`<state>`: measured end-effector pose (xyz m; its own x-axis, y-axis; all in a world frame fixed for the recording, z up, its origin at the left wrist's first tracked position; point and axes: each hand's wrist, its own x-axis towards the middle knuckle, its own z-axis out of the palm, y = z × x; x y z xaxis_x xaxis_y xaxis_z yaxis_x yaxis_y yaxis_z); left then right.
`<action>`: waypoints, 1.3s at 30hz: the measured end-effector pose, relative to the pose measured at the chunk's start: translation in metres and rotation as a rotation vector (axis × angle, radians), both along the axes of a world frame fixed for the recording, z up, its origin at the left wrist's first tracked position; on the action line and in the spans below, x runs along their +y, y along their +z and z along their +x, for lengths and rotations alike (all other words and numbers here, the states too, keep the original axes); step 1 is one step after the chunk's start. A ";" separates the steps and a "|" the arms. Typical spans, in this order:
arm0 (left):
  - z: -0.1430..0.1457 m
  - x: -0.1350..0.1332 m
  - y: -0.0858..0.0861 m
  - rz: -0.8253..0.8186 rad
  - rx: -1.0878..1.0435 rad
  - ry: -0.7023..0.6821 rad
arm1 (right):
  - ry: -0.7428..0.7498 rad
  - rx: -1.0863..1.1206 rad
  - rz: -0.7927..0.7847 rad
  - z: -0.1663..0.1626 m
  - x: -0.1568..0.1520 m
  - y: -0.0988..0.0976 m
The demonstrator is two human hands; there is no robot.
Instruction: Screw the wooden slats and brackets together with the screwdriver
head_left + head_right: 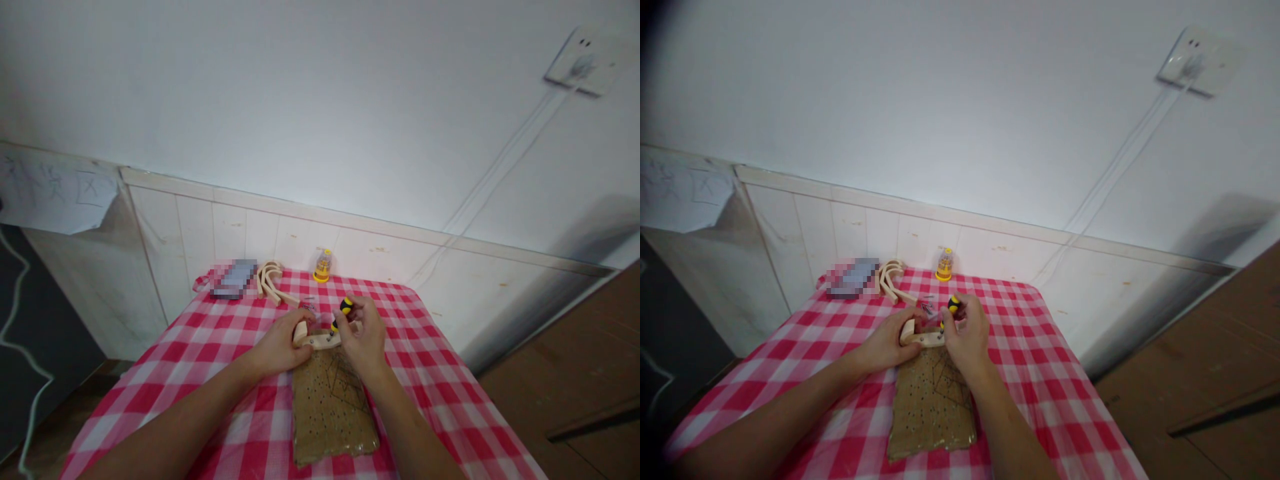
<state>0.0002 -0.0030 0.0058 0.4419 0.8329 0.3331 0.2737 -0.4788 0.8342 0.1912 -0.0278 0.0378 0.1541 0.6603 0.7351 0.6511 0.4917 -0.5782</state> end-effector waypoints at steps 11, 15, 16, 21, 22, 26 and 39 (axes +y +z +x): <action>0.000 0.001 -0.002 0.010 -0.005 -0.003 | 0.064 0.043 -0.079 -0.002 -0.002 0.001; 0.001 0.002 -0.004 0.023 0.002 0.014 | 0.044 0.062 -0.074 -0.002 0.000 -0.001; 0.001 0.002 -0.004 0.023 0.003 0.013 | 0.040 0.070 -0.069 -0.002 0.000 -0.001; 0.000 0.000 -0.001 0.009 0.009 0.012 | 0.029 0.089 -0.055 -0.003 0.000 -0.002; 0.000 0.000 0.000 0.004 0.015 0.012 | 0.028 0.089 -0.055 -0.003 0.000 -0.001; -0.001 -0.001 0.003 -0.003 0.045 0.010 | 0.028 0.103 -0.072 -0.005 -0.001 0.001; -0.004 0.001 -0.005 0.013 0.041 -0.027 | 0.054 0.695 -0.033 0.032 0.015 0.057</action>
